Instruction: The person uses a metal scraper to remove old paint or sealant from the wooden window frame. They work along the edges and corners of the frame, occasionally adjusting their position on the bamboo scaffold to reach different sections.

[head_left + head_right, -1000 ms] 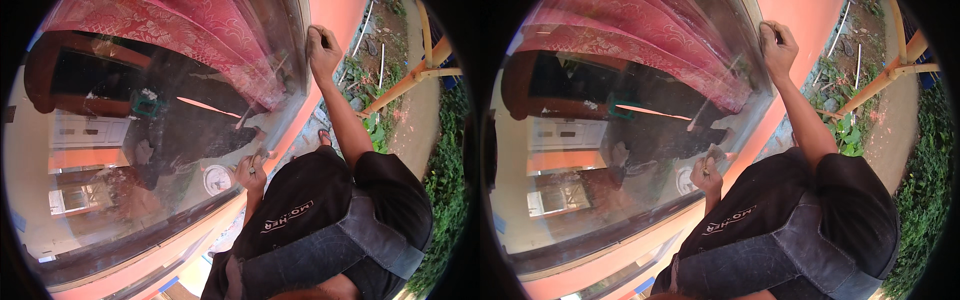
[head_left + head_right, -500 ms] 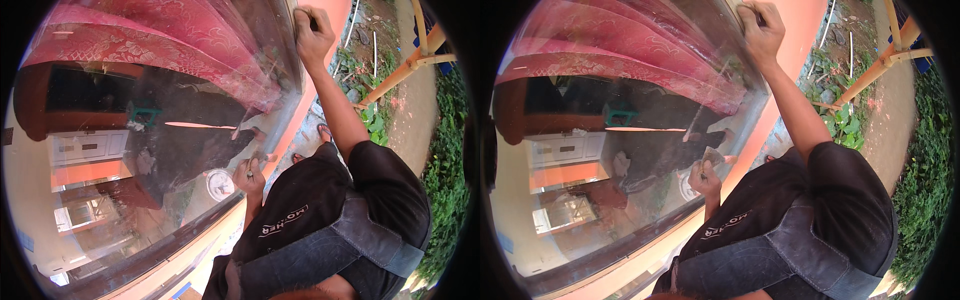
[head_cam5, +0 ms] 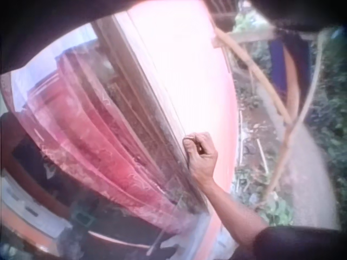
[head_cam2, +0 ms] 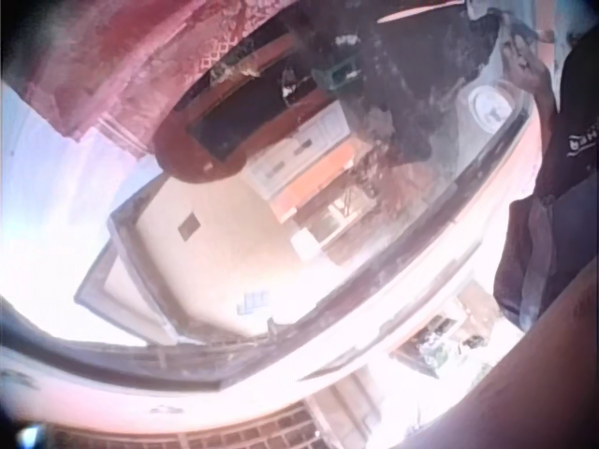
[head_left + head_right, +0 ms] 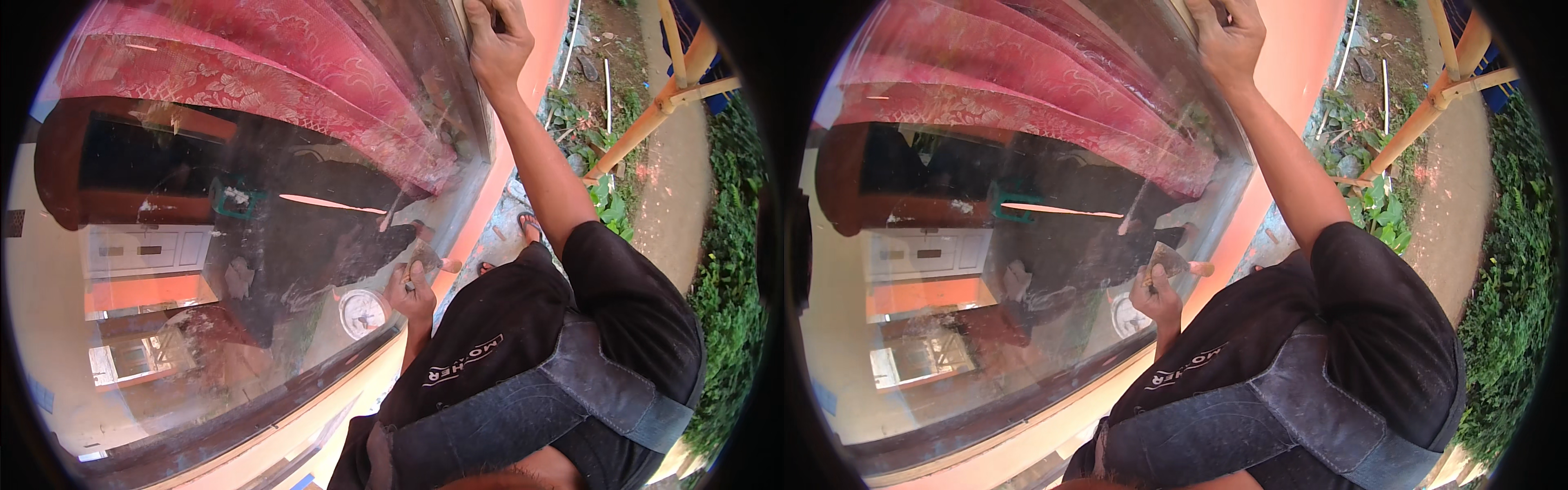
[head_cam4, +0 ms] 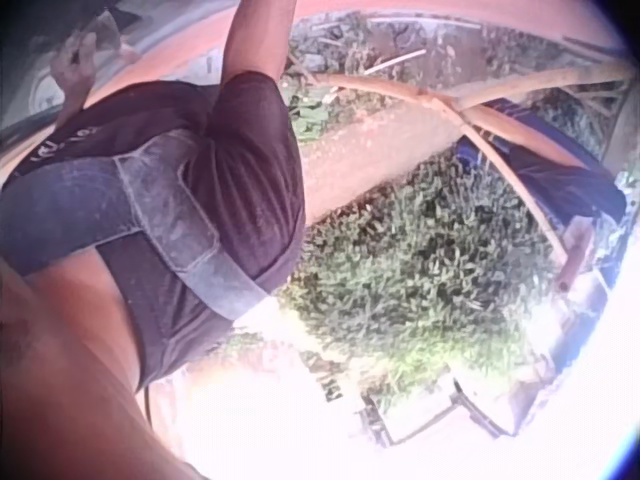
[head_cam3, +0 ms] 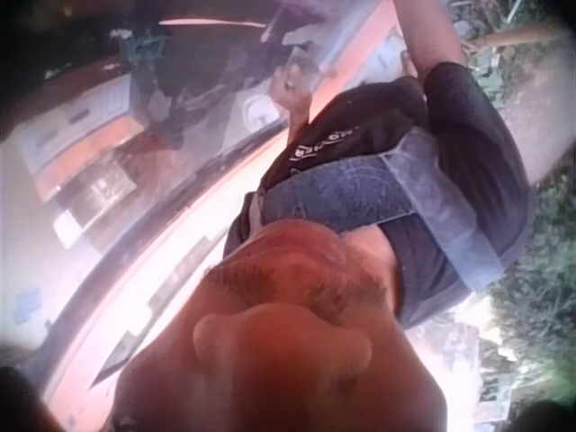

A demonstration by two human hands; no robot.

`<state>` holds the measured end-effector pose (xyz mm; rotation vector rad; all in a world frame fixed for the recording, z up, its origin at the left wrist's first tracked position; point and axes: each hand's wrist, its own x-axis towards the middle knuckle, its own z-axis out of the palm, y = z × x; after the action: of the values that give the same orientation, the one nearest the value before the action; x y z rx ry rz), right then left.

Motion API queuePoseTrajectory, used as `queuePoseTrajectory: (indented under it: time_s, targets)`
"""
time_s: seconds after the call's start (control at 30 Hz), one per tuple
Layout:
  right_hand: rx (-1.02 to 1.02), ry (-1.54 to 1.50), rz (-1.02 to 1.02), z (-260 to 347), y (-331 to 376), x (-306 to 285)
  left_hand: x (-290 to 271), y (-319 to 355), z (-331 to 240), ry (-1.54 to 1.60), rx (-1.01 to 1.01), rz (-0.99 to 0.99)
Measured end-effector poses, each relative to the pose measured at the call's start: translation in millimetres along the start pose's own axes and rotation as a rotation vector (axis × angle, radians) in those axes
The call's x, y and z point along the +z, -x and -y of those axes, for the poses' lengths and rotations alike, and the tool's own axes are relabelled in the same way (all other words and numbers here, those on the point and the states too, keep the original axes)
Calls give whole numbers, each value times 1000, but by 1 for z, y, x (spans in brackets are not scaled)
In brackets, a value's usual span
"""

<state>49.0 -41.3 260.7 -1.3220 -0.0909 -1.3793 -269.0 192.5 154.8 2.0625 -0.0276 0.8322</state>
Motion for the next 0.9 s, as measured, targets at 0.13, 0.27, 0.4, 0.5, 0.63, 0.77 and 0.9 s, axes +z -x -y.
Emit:
queuePoseTrajectory:
  time_s: [0.13, 0.27, 0.4, 0.5, 0.63, 0.77, 0.9]
  targets:
    - [187, -43, 34, 19, 37, -20, -4, -2, -7, 16, 43, 34]
    - [399, -136, -37, -16, 95, -52, -7, -6, -5, -3, 11, -13]
    - [121, -134, -54, 42, -8, 6, -6, -2, -11, 56, -121, -75]
    - [-42, -157, -25, 62, -35, 20, -6, 7, 1, 20, -119, -30]
    - [198, -109, 33, 24, 43, -22, -10, 6, 1, 19, -46, -9]
    - [372, -168, -17, 4, 73, -40, -10, 1, 0, 55, -96, -65]
    - [-171, -74, -20, 57, -32, 21, -12, 10, 2, 43, -171, -83]
